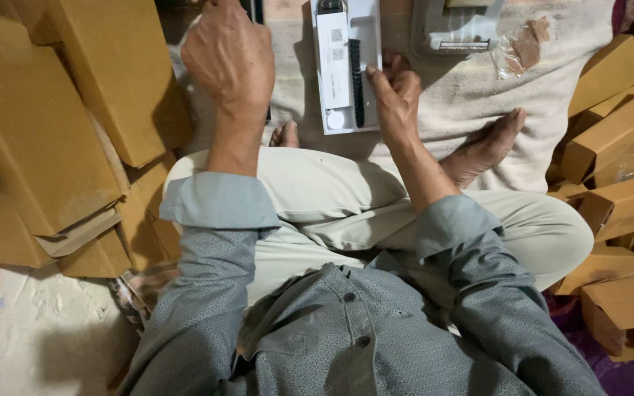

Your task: The person unpacks a smartwatch and its accessories from a white tray, then places them into a black product box. The person then inserts the product box into a brown shipping box and seals it with packing tape.

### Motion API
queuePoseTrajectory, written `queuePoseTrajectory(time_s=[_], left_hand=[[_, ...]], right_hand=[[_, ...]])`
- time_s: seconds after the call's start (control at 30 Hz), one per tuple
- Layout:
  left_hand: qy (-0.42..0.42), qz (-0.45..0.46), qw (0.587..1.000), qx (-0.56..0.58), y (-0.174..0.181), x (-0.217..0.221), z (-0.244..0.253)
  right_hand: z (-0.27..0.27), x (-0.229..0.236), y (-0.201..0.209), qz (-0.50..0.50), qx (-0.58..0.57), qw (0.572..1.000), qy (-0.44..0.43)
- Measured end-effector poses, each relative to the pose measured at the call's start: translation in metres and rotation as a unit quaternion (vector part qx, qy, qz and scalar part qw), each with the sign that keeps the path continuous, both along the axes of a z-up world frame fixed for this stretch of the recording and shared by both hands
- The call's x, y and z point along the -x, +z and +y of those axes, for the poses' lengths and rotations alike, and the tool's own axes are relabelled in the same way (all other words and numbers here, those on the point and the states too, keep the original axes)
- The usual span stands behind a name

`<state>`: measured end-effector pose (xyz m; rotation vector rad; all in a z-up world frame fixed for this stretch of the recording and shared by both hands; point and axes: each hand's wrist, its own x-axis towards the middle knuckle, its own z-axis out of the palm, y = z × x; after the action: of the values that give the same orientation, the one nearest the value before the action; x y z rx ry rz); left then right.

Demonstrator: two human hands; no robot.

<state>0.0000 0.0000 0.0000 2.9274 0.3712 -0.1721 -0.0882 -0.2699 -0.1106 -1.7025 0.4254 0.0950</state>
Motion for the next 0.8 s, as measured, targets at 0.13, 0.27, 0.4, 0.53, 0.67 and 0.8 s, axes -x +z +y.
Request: queuePoseTrajectory(time_s=[0.13,0.27,0.4,0.53,0.67,0.8], left_hand=[[-0.041,-0.098,0.994,0.002,0.023,0.003,-0.022],[-0.108,-0.187,0.965,0.151,0.035,0.005,-0.039],[-0.006,0.064,0.925,0.376,0.027,0.004,-0.042],[-0.034,0.039,0.869,0.492,0.013,0.008,-0.047],[0.005,0.075,0.898,0.433,0.007,0.018,-0.067],[-0.056,0.034,0.943,0.325,0.008,0.024,-0.069]], right_hand=[[0.002,-0.004,0.02,-0.02,-0.03,0.999,-0.032],[0.004,-0.01,0.039,-0.087,-0.126,0.984,-0.095],[0.008,-0.009,0.049,-0.071,-0.31,0.948,0.017],[0.013,0.0,0.057,0.171,-0.548,0.805,0.15],[0.021,0.002,0.059,0.257,-0.637,0.706,0.173],[0.027,0.013,0.056,0.236,-0.598,0.75,0.155]])
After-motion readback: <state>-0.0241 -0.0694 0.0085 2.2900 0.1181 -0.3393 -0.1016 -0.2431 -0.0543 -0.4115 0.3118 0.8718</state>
